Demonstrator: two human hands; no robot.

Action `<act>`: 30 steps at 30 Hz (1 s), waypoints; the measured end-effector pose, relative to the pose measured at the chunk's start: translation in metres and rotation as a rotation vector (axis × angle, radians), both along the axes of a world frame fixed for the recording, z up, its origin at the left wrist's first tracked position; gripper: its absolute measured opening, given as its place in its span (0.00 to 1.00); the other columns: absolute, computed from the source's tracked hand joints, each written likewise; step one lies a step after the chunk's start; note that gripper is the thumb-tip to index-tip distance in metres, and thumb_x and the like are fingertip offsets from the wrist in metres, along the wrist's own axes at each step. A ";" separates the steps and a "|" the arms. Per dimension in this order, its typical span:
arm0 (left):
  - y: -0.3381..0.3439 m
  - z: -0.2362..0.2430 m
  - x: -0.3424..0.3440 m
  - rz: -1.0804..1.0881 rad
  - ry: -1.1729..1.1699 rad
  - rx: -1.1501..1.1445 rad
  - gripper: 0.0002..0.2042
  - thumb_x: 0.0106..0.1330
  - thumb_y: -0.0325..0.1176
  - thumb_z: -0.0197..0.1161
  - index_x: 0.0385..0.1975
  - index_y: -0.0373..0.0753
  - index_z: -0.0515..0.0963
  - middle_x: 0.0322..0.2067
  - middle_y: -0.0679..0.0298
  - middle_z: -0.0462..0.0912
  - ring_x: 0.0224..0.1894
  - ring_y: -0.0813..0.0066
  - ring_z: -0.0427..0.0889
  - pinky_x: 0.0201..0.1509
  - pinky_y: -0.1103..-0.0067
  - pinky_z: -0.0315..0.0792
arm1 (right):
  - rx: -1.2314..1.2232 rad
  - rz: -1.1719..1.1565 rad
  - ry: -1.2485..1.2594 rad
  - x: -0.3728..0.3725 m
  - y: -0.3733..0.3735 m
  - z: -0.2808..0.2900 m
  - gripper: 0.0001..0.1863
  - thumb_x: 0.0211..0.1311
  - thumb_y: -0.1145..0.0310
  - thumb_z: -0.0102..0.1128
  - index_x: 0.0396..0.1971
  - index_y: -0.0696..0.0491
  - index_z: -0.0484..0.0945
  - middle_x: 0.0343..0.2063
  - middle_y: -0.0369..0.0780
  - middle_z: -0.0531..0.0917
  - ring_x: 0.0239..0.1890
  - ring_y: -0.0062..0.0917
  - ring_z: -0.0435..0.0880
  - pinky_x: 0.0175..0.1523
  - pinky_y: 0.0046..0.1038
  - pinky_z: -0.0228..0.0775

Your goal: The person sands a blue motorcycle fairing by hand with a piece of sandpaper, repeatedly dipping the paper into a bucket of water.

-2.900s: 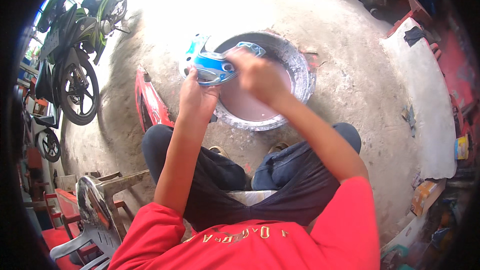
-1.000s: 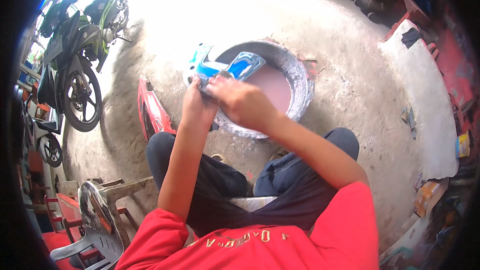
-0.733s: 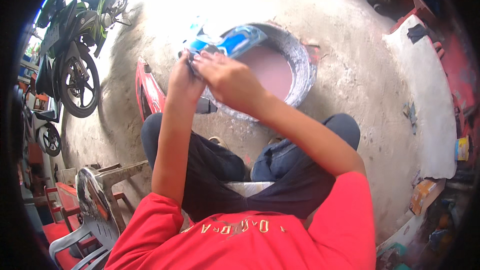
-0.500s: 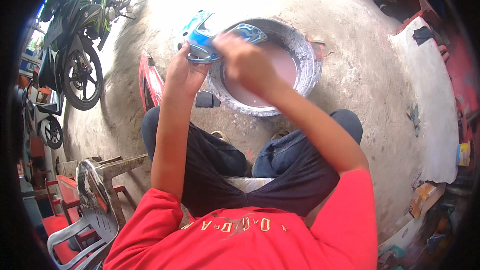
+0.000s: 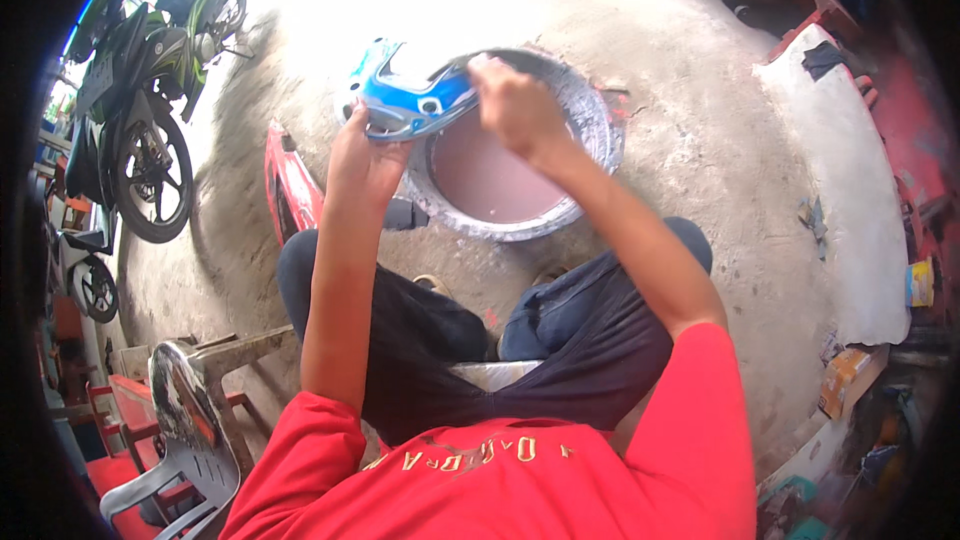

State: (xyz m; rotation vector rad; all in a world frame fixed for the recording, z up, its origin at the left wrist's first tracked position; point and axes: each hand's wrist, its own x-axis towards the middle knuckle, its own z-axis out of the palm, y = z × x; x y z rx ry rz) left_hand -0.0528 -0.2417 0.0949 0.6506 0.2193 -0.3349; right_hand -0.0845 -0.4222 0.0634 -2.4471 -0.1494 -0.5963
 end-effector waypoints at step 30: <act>0.011 0.007 0.003 -0.390 -0.193 0.273 0.21 0.82 0.48 0.39 0.63 0.40 0.67 0.55 0.56 0.78 0.53 0.66 0.82 0.49 0.64 0.84 | -0.080 0.230 -0.217 -0.028 0.020 0.019 0.20 0.65 0.78 0.55 0.57 0.61 0.77 0.57 0.53 0.79 0.61 0.41 0.79 0.66 0.36 0.72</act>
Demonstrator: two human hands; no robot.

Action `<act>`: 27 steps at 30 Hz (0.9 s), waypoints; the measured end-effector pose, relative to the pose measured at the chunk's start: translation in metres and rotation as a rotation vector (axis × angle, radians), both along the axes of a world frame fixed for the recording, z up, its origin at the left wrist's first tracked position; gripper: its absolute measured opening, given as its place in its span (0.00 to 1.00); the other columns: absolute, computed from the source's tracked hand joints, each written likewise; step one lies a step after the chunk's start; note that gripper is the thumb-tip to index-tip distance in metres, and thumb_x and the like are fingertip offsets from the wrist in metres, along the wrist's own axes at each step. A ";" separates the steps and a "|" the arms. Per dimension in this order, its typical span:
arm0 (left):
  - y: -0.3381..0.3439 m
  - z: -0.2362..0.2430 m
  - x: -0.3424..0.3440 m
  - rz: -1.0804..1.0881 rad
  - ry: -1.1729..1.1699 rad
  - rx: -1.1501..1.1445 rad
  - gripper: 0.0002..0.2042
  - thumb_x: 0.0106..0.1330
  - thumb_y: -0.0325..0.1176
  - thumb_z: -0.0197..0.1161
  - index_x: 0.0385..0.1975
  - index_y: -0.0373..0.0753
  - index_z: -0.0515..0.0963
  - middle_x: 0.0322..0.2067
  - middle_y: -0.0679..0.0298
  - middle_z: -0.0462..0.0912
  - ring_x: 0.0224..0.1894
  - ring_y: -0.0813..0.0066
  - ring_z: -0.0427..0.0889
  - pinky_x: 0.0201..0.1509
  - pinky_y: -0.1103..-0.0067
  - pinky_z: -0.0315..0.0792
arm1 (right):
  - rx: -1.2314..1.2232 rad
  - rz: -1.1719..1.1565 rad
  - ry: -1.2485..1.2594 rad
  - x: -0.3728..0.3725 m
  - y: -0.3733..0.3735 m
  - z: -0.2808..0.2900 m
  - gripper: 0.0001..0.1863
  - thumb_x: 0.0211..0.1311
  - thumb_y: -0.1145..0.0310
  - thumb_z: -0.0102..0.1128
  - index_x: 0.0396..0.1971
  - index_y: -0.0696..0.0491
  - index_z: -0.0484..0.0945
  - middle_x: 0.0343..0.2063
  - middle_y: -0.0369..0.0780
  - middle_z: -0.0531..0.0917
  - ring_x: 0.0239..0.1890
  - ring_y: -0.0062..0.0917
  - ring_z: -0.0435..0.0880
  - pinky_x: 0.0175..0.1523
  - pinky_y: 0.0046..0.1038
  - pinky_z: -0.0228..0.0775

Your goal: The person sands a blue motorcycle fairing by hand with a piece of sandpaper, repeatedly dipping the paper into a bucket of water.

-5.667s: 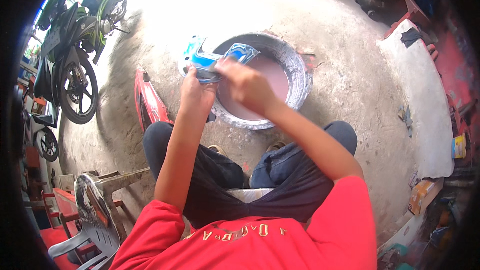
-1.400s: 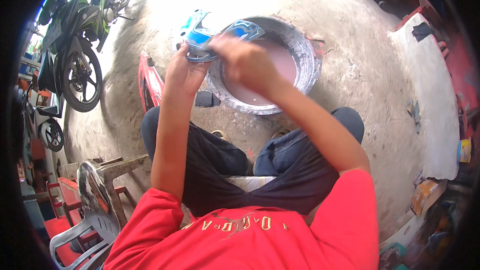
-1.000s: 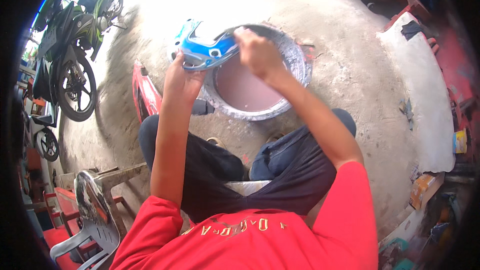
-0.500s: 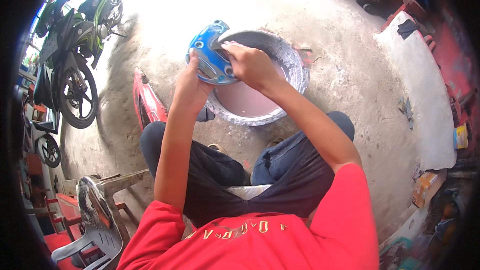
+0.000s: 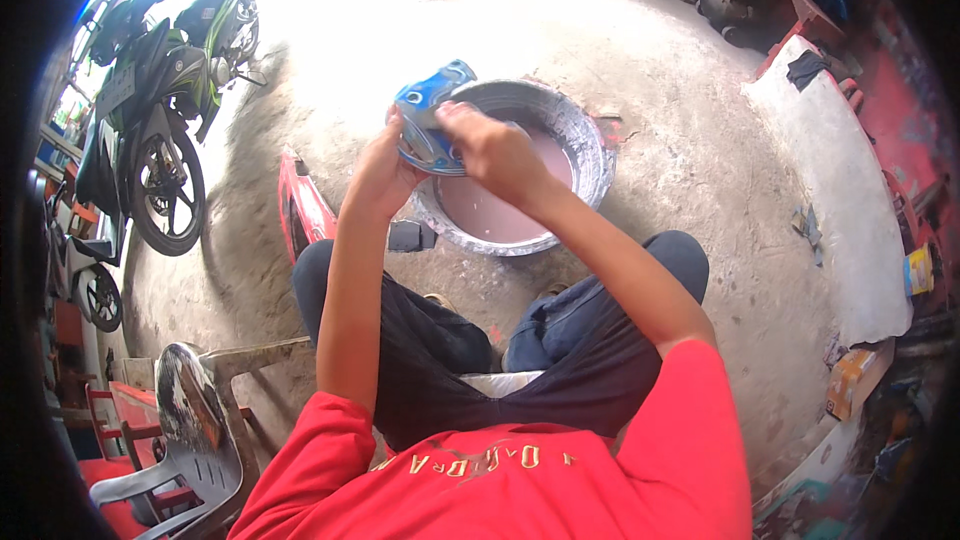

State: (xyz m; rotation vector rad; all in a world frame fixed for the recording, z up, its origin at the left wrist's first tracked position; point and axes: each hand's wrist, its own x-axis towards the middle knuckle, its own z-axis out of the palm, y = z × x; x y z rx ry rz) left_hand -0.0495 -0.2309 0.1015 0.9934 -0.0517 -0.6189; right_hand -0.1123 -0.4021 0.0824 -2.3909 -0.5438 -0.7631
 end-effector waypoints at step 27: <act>0.015 0.006 -0.018 -0.175 -0.225 0.380 0.28 0.77 0.57 0.49 0.47 0.33 0.77 0.35 0.62 0.83 0.31 0.77 0.84 0.30 0.74 0.82 | 0.134 -0.215 0.084 -0.024 0.029 0.008 0.20 0.73 0.67 0.47 0.58 0.59 0.77 0.53 0.53 0.81 0.55 0.46 0.82 0.61 0.38 0.73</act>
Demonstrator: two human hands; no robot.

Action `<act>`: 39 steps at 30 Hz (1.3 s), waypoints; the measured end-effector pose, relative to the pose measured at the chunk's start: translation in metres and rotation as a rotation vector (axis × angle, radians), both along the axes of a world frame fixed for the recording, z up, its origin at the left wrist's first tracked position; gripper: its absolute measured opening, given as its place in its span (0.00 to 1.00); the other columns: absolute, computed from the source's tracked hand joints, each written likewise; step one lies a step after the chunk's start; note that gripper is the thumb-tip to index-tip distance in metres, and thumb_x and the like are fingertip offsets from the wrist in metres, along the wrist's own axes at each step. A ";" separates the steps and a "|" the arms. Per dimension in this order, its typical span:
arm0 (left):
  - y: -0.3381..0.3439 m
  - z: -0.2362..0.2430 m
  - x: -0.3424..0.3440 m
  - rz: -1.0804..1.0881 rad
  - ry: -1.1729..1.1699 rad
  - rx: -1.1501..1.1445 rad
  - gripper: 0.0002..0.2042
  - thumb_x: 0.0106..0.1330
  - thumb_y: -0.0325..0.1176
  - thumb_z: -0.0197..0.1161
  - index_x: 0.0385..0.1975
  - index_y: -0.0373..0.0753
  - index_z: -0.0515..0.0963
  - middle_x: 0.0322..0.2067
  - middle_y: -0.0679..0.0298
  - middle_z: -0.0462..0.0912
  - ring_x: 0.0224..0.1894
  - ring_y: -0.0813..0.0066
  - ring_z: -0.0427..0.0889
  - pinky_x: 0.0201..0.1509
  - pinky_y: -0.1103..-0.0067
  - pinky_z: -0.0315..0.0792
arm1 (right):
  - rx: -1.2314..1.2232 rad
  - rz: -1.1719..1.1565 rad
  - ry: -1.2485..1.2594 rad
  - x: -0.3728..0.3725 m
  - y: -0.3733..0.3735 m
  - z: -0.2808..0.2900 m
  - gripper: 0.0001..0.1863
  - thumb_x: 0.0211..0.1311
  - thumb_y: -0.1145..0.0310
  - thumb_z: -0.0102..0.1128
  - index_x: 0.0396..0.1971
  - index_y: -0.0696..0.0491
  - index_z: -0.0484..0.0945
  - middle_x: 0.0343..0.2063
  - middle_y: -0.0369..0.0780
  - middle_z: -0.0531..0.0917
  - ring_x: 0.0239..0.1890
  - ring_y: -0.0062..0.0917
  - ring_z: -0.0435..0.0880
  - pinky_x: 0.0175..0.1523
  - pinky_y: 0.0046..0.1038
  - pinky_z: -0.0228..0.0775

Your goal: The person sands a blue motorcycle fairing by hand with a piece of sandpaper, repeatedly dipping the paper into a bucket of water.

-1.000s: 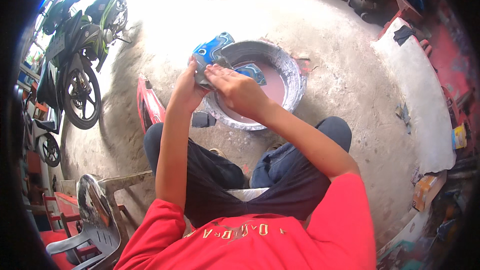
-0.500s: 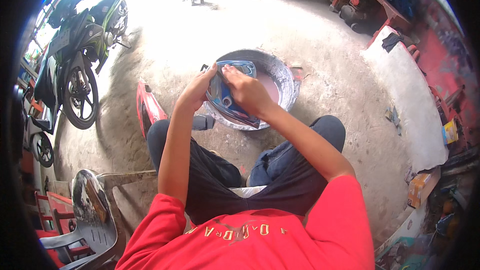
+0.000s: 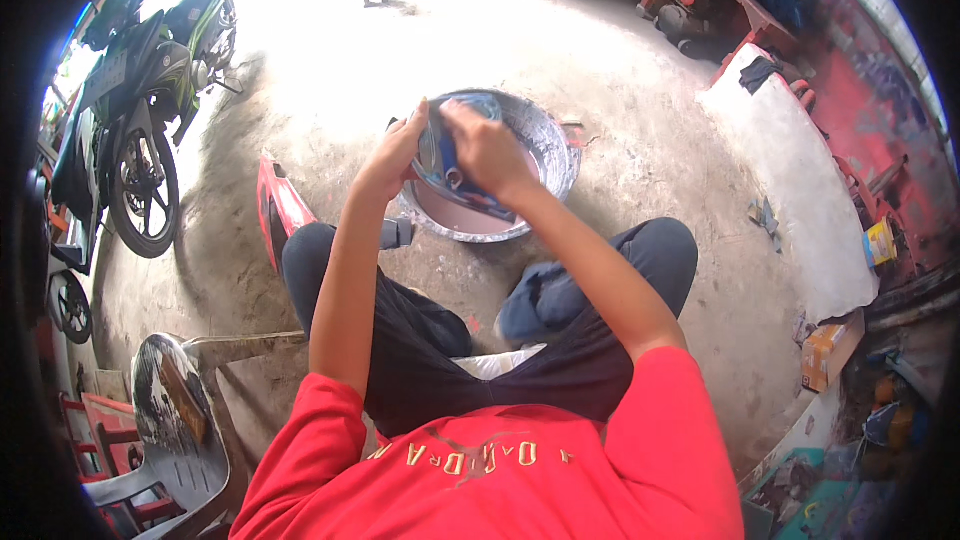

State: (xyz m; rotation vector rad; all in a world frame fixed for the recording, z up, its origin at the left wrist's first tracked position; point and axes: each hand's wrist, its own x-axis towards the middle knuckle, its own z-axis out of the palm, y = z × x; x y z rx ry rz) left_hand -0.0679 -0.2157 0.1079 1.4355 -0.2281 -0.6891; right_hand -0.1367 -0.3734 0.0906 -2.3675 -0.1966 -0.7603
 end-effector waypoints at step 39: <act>-0.003 -0.117 -0.007 0.459 0.319 -0.075 0.21 0.80 0.47 0.48 0.65 0.41 0.66 0.57 0.58 0.77 0.53 0.63 0.83 0.49 0.61 0.82 | 0.182 -0.165 0.345 0.088 -0.096 -0.093 0.17 0.72 0.57 0.51 0.41 0.54 0.83 0.36 0.54 0.84 0.41 0.53 0.84 0.45 0.48 0.75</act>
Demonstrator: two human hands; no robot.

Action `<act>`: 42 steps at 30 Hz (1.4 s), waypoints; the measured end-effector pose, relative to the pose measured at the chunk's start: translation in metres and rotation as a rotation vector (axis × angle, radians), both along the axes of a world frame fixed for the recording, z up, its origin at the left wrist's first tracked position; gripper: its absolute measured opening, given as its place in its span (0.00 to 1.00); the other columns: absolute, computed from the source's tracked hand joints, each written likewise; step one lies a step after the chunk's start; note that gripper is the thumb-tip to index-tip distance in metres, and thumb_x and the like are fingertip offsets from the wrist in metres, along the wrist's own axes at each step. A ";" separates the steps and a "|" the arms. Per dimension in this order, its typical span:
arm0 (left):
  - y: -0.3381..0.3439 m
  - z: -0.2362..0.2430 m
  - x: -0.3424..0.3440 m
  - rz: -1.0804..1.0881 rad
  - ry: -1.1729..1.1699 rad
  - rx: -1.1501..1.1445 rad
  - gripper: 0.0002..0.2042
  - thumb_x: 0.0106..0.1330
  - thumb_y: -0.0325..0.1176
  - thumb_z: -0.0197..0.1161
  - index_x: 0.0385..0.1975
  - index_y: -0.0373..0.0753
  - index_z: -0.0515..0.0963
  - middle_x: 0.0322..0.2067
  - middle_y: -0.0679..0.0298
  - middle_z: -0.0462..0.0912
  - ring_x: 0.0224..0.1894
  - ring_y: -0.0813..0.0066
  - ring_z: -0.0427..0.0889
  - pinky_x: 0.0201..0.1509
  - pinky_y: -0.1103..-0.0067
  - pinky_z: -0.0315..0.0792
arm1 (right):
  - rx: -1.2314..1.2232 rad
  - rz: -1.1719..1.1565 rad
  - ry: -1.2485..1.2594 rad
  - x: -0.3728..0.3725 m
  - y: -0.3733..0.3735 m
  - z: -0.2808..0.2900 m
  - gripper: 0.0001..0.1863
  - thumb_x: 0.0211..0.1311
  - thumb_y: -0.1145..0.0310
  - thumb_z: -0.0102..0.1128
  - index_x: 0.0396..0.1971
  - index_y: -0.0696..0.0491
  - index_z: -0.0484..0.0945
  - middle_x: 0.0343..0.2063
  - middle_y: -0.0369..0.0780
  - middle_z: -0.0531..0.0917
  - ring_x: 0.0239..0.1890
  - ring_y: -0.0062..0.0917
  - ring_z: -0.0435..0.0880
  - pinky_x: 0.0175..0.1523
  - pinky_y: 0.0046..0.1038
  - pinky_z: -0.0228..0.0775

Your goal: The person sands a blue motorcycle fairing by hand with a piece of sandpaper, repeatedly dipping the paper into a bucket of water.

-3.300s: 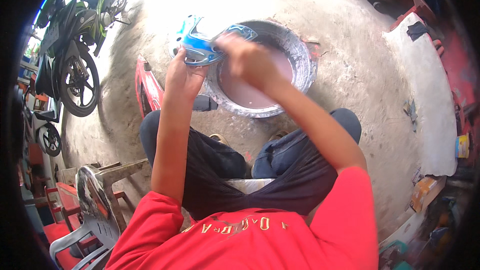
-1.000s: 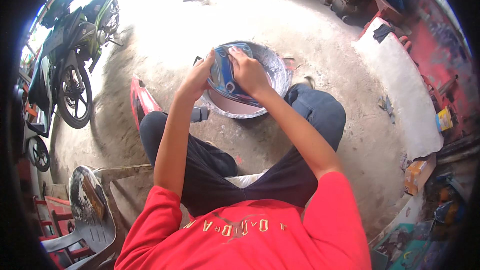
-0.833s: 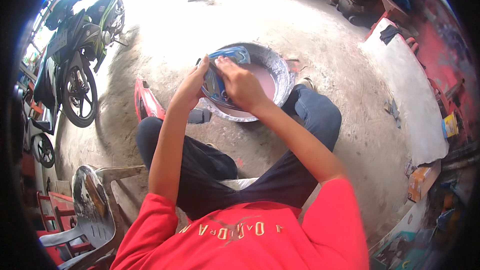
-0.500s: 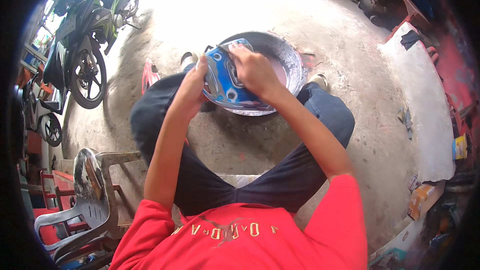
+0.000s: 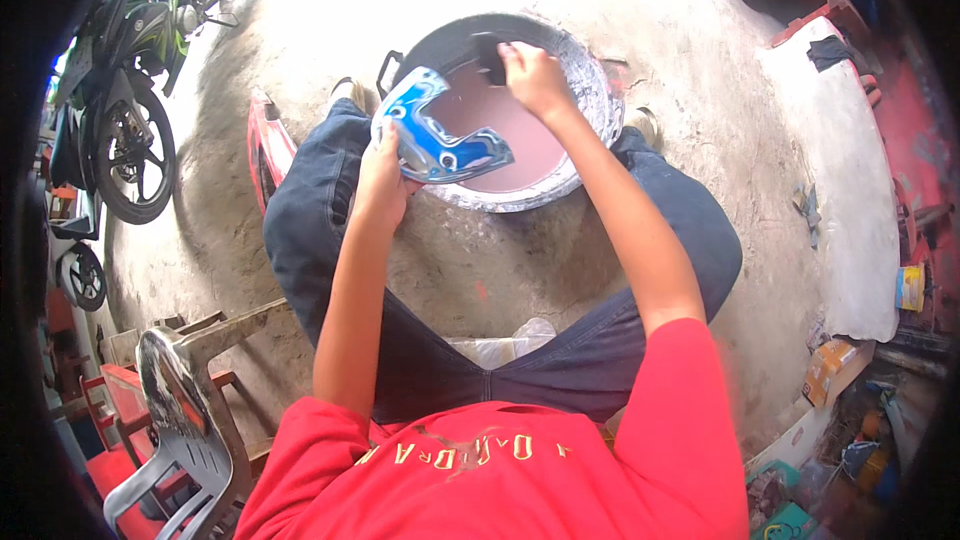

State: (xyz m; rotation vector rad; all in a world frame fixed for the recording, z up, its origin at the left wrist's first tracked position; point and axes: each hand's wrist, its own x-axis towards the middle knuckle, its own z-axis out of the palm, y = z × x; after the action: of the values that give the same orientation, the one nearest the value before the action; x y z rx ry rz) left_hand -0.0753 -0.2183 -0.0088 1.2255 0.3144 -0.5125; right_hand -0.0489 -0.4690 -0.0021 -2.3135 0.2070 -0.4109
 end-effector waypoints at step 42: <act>-0.041 0.033 -0.005 0.019 -0.028 -0.682 0.16 0.76 0.33 0.53 0.58 0.32 0.69 0.53 0.53 0.78 0.56 0.59 0.80 0.62 0.59 0.76 | -0.045 0.453 0.117 -0.047 0.015 0.049 0.18 0.71 0.70 0.53 0.58 0.55 0.77 0.49 0.52 0.83 0.50 0.46 0.84 0.58 0.37 0.76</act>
State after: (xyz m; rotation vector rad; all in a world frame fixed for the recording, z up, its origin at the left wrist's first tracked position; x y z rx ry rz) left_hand -0.0804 -0.2594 0.0242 0.5658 0.1073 -0.5265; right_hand -0.0961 -0.4536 0.0474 -2.3407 -0.2708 -0.0509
